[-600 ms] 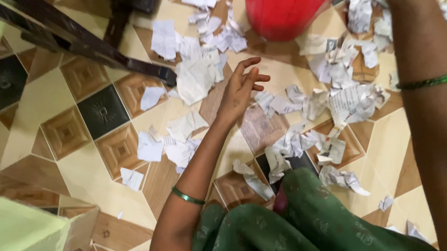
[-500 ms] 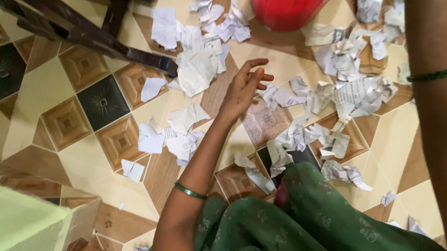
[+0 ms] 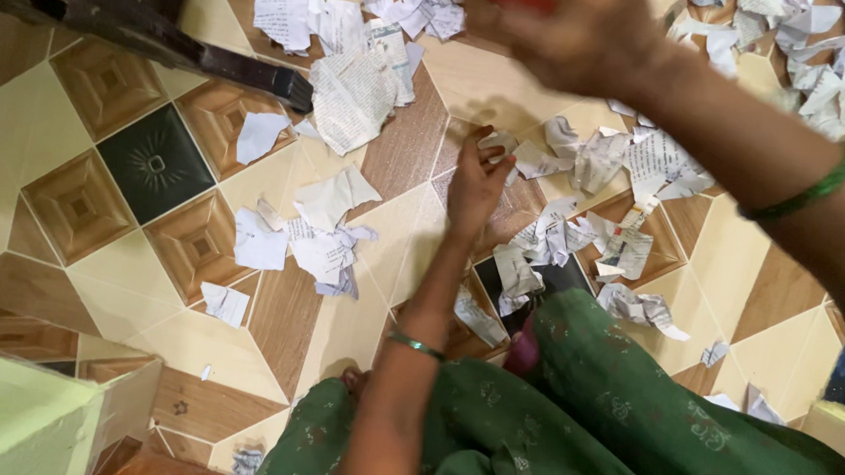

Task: The person sits on a tiled floor and gathers scattered pieces of paper by hand, placing them into a red bucket. The person repeatedly picks up small paper pieces and deposits them into the bucket.

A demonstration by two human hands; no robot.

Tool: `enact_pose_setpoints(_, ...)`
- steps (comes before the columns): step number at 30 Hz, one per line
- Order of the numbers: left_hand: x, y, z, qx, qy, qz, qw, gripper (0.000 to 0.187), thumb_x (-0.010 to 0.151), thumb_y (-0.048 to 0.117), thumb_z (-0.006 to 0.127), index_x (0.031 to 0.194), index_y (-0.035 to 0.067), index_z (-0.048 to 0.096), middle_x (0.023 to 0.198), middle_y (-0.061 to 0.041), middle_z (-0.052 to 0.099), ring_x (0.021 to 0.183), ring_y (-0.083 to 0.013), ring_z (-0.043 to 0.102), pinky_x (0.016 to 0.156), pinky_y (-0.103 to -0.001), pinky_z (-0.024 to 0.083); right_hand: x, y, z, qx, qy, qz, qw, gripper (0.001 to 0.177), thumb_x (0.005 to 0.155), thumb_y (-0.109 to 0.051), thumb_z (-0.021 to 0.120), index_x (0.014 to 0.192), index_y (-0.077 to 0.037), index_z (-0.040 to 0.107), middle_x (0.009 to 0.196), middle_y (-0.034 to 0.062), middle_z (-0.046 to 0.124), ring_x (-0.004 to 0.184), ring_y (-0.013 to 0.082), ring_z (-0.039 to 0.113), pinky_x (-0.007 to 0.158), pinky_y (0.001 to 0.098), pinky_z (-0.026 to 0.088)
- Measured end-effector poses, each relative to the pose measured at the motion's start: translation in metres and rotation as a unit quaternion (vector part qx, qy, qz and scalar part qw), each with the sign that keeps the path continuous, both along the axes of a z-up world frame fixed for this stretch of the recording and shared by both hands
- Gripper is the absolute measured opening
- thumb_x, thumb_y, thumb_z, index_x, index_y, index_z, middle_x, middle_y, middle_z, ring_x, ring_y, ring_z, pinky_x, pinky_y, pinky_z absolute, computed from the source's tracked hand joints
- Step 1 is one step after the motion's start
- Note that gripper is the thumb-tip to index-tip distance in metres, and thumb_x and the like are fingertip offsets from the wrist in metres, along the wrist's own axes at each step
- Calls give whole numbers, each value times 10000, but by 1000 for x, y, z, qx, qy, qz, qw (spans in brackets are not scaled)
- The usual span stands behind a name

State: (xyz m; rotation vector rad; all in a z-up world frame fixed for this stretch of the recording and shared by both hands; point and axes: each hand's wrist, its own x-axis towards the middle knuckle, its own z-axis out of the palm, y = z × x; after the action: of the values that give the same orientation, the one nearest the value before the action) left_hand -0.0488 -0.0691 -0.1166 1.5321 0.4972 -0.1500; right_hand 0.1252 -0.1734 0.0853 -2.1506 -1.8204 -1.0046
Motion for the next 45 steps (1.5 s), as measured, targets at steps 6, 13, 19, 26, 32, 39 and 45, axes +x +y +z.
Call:
enact_pose_setpoints(6, -5, -14, 25, 342, 71, -120, 929, 774, 753, 288, 873, 1395, 151, 463, 1367, -112, 573, 1312, -311, 498, 1038, -539, 357, -27, -12, -64, -184, 200, 39, 961, 152, 979, -123, 675, 1077, -187, 771, 1141, 107, 733, 740, 191, 692, 536, 283, 535)
enact_pose_setpoints(13, -33, 19, 22, 461, -30, -94, 882, 332, 735, 232, 849, 1040, 211, 720, 1260, -39, 611, 1243, -248, 519, 1038, -507, 341, -42, -30, -94, -245, 349, -20, 905, 223, 896, -170, 691, 1111, -202, 742, 1054, 17, 703, 821, 254, 718, 663, 402, 570)
enact_pose_setpoints(19, -27, 40, 4, 367, -15, -10, 930, 180, 865, 250, 772, 1001, 159, 698, 974, -64, 707, 971, -270, 625, 844, -424, 436, -50, -13, -95, -275, 362, -47, 889, 344, 859, -247, 731, 1195, -185, 690, 1192, 64, 665, 839, 280, 714, 668, 419, 572)
enact_pose_setpoints(26, -18, 50, 30, 81, -161, 75, 981, 134, 1030, 178, 667, 1088, 58, 652, 993, -122, 764, 818, -125, 663, 689, -297, 510, -59, 4, -80, -216, 525, -47, 822, 549, 828, -241, 740, 1342, -161, 564, 1257, 96, 652, 819, 248, 749, 704, 424, 584)
enact_pose_setpoints(32, -16, 58, 68, 172, -102, 68, 977, 206, 1018, 217, 703, 1161, 70, 715, 1006, -99, 800, 726, -183, 621, 661, -321, 502, -65, 3, -106, -243, 511, -91, 820, 422, 875, -200, 747, 1288, -153, 674, 807, 106, 753, 711, 270, 735, 694, 425, 584)
enact_pose_setpoints(39, -52, 85, 52, 356, -234, -158, 891, 392, 1038, 331, 671, 1282, 61, 523, 1120, -129, 574, 904, -231, 644, 673, -344, 553, -46, -19, -113, -217, 472, -91, 849, 200, 1001, -166, 718, 1191, -114, 748, 868, 106, 749, 677, 224, 710, 634, 391, 548)
enact_pose_setpoints(45, -131, 103, 30, 384, -301, -455, 745, 541, 747, 422, 664, 1231, 183, 682, 1042, -92, 619, 929, -265, 664, 689, -438, 507, -48, -21, -86, -215, 421, -101, 875, 197, 957, -155, 721, 1145, -110, 762, 820, 93, 739, 712, 262, 710, 697, 411, 545)
